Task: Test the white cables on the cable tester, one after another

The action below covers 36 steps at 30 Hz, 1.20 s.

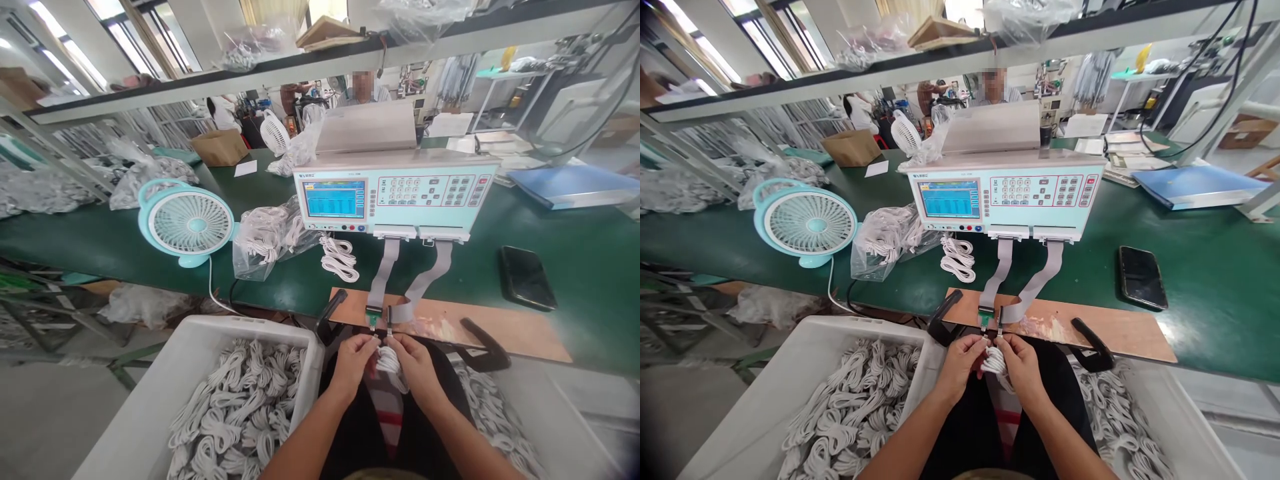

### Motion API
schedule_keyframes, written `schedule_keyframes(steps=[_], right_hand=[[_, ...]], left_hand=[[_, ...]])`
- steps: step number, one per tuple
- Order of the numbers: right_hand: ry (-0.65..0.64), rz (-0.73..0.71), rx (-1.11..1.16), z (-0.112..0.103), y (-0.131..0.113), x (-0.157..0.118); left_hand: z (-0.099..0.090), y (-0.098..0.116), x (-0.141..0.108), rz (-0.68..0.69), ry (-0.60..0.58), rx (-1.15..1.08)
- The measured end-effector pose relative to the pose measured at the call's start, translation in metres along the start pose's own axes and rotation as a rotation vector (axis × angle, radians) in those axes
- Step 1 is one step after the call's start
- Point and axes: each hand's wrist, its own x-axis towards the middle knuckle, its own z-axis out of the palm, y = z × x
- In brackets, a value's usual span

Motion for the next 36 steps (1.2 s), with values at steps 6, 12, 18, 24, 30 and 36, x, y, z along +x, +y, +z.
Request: schedule_keyframes(steps=[6,12,18,24,30,36], right_hand=[[-0.002,0.035,0.035,-0.002,0.003,0.000],[-0.001,0.031,0.027,-0.001,0.000,-0.002],[0.018,0.033,0.024,0.002,-0.002,-0.001],[0.029,0.044,0.037,0.003,-0.003,-0.002],[0.035,0.121,0.181,0.005,-0.002,0.001],[0.070,0.167,0.299,0.011,0.000,0.003]], left_hand=[[-0.008,-0.004,0.006,0.005,-0.075,0.153],[-0.013,-0.002,0.005,0.060,-0.152,0.294],[-0.014,0.009,0.001,0.159,-0.148,0.370],[-0.012,0.009,0.002,0.204,-0.131,0.391],[-0.013,0.009,0.002,0.210,-0.124,0.351],[-0.014,0.011,0.006,0.220,-0.042,0.357]])
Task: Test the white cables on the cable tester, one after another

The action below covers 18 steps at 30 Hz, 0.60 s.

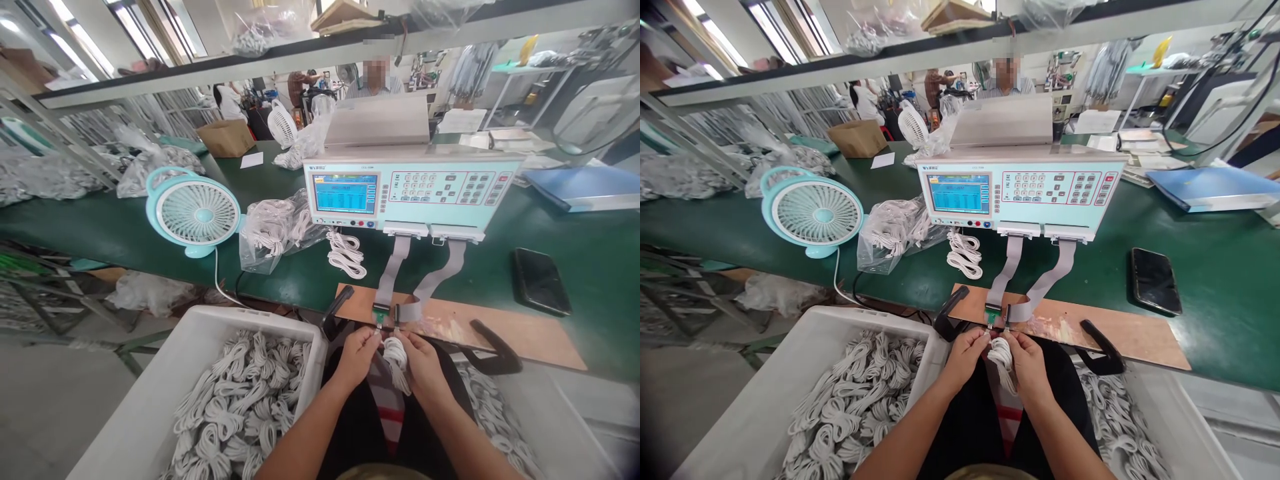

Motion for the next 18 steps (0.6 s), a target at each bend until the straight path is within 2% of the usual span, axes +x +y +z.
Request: schedule_keyframes(steps=[11,18], right_hand=[[-0.032,0.024,0.002,-0.004,-0.002,-0.001],[-0.047,0.046,0.016,-0.006,0.001,0.000]], left_hand=[[0.016,-0.009,0.005,-0.092,0.134,-0.172],[0.011,-0.002,0.006,-0.014,0.113,-0.086]])
